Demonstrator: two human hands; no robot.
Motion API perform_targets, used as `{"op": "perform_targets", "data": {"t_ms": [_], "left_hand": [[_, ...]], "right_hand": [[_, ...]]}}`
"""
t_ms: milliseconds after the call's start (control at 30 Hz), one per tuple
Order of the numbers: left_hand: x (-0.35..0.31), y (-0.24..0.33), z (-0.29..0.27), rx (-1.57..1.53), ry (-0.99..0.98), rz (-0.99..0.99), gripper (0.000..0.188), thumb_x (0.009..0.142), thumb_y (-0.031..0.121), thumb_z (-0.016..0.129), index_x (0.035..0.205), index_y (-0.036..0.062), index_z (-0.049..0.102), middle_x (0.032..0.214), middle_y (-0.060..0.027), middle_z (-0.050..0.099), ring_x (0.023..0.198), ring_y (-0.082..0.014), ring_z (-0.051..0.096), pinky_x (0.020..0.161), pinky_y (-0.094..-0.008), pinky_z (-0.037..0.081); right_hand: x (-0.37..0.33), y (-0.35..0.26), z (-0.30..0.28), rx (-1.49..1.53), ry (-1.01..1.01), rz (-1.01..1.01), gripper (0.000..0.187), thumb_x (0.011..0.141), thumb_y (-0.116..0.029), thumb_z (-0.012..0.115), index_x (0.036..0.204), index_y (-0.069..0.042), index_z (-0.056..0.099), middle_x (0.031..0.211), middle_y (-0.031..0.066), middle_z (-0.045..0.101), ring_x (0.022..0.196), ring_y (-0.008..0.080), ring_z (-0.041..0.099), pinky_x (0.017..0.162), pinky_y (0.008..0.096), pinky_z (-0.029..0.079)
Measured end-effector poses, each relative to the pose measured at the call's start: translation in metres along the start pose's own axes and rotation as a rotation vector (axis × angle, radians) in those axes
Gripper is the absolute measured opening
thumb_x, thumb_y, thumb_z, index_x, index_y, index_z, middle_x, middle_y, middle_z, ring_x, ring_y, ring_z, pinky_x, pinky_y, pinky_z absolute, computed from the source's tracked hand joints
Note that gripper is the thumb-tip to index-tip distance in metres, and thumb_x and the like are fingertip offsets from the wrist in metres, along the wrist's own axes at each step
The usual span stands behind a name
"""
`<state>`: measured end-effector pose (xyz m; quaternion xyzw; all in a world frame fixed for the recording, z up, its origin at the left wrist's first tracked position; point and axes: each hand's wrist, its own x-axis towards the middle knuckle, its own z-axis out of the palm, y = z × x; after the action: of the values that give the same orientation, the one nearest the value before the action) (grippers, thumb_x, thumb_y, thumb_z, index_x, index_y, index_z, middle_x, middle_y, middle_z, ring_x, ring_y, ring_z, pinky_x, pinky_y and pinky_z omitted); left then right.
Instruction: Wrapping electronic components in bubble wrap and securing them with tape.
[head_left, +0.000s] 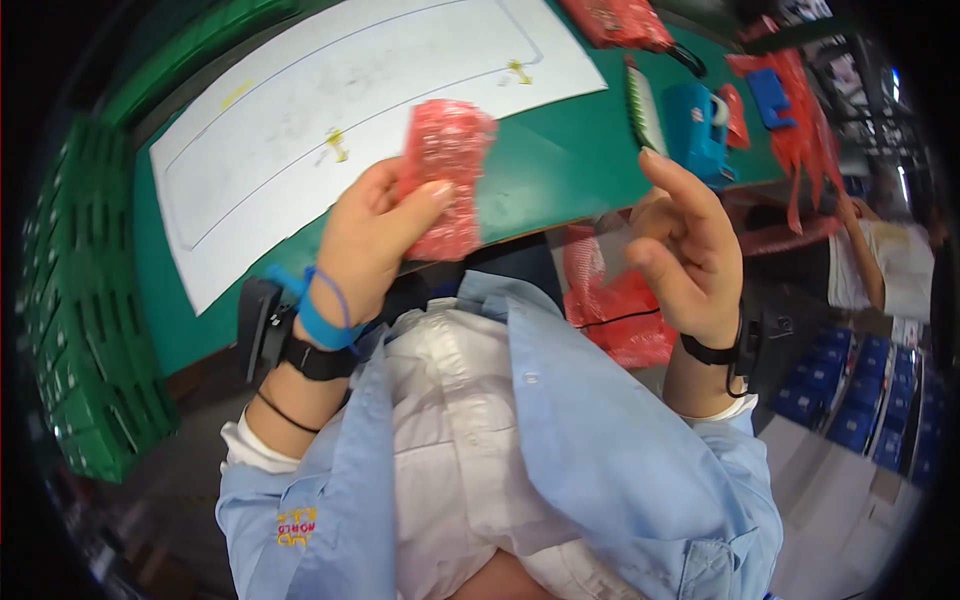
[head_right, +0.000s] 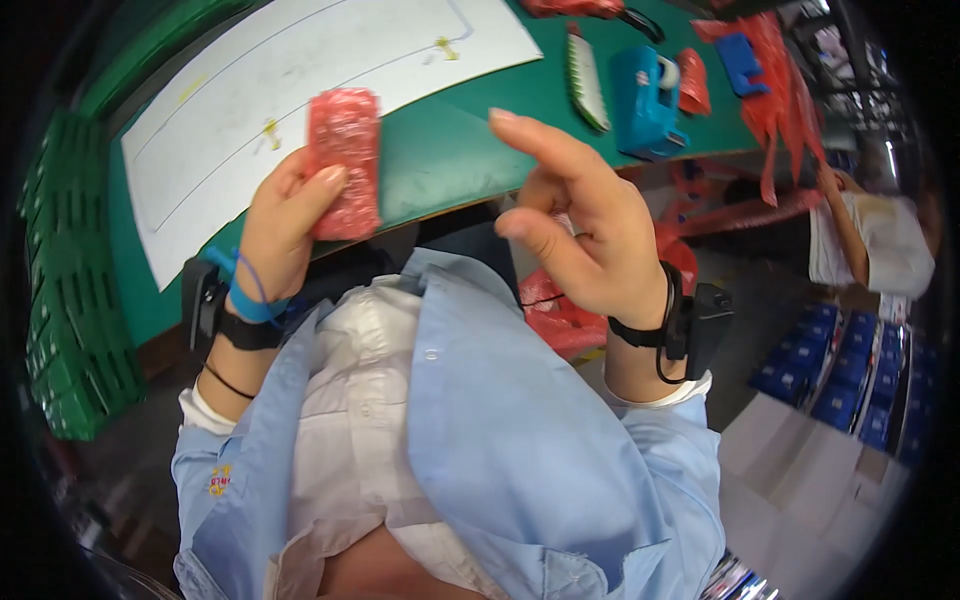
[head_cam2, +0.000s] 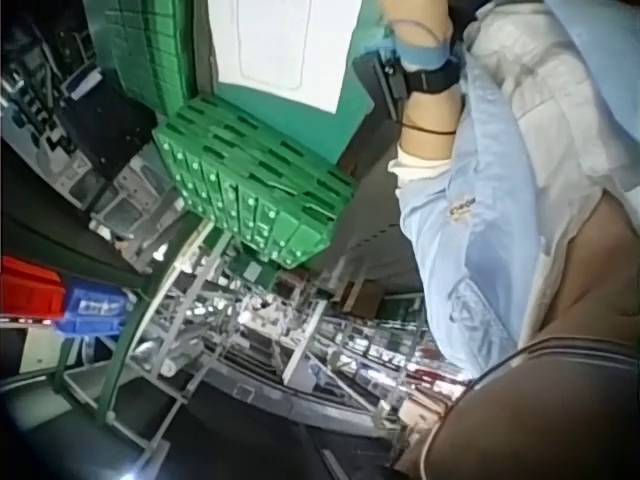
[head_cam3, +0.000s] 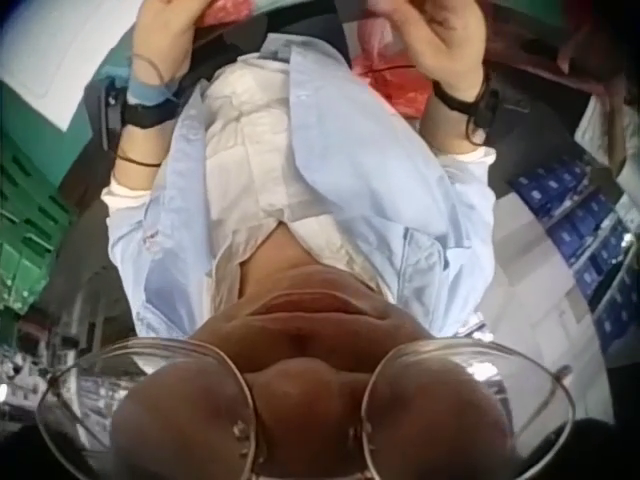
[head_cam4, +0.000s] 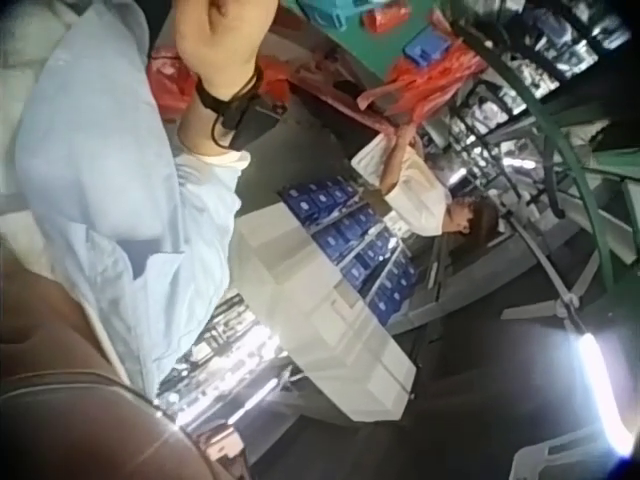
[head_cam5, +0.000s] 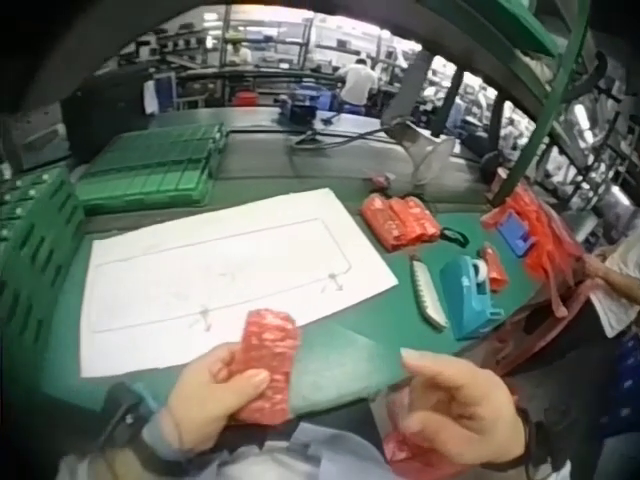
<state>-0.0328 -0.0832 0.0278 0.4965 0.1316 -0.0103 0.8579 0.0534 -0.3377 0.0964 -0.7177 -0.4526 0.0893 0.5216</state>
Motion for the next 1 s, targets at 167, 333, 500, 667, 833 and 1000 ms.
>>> {"op": "perform_targets", "data": {"t_ms": [167, 333, 500, 667, 833, 1000], "left_hand": [[-0.008, 0.007, 0.004, -0.029, 0.024, -0.023, 0.042, 0.09, 0.012, 0.067, 0.123, -0.0082, 0.05, 0.111, -0.0129, 0.065, 0.094, -0.0145, 0.065, 0.082, -0.0284, 0.056], [-0.016, 0.006, 0.007, -0.062, 0.008, -0.001, 0.041, 0.091, 0.013, 0.068, 0.121, -0.0087, 0.05, 0.11, -0.0127, 0.064, 0.093, -0.0144, 0.065, 0.081, -0.0286, 0.056], [-0.021, 0.009, 0.005, -0.057, -0.022, 0.009, 0.042, 0.091, 0.013, 0.067, 0.122, -0.0086, 0.049, 0.11, -0.0129, 0.064, 0.094, -0.0146, 0.065, 0.082, -0.029, 0.056], [-0.024, 0.005, 0.007, -0.078, -0.018, 0.091, 0.043, 0.091, 0.014, 0.067, 0.123, -0.0085, 0.049, 0.111, -0.0125, 0.064, 0.095, -0.0149, 0.065, 0.083, -0.029, 0.056], [-0.025, 0.003, 0.0, -0.179, -0.146, 0.033, 0.046, 0.092, 0.019, 0.068, 0.125, -0.0076, 0.049, 0.112, -0.0118, 0.064, 0.096, -0.0149, 0.065, 0.083, -0.0293, 0.056], [-0.028, -0.001, -0.008, -0.333, -0.344, -0.003, 0.051, 0.093, 0.029, 0.066, 0.126, -0.0061, 0.049, 0.114, -0.0111, 0.063, 0.1, -0.0152, 0.063, 0.088, -0.0304, 0.053]], "right_hand": [[0.044, -0.023, 0.032, 0.174, -0.24, -0.146, 0.065, 0.089, -0.012, 0.068, 0.143, 0.007, 0.036, 0.067, -0.0016, 0.048, 0.066, 0.0069, 0.045, 0.061, 0.0213, 0.036], [0.068, -0.02, 0.056, 0.322, -0.258, 0.016, 0.064, 0.088, -0.007, 0.067, 0.143, 0.005, 0.037, 0.067, -0.0028, 0.047, 0.063, 0.0058, 0.043, 0.061, 0.0205, 0.035], [0.065, 0.003, 0.071, -0.087, -0.146, 0.107, 0.064, 0.089, -0.002, 0.066, 0.145, 0.002, 0.036, 0.069, -0.0039, 0.048, 0.063, 0.0028, 0.043, 0.06, 0.0181, 0.035], [0.054, 0.004, 0.081, -0.023, 0.003, 0.207, 0.064, 0.09, -0.001, 0.066, 0.145, 0.001, 0.035, 0.07, -0.0049, 0.05, 0.064, 0.0007, 0.044, 0.058, 0.0167, 0.035], [0.047, 0.008, 0.087, 0.278, 0.099, 0.286, 0.067, 0.089, -0.007, 0.069, 0.145, 0.002, 0.034, 0.073, -0.0049, 0.054, 0.063, -0.0001, 0.045, 0.055, 0.0162, 0.035], [0.046, 0.0, 0.087, 0.6, 0.087, 0.377, 0.066, 0.089, -0.009, 0.071, 0.143, 0.003, 0.034, 0.068, -0.0032, 0.058, 0.062, 0.0022, 0.05, 0.057, 0.0175, 0.039]]}}
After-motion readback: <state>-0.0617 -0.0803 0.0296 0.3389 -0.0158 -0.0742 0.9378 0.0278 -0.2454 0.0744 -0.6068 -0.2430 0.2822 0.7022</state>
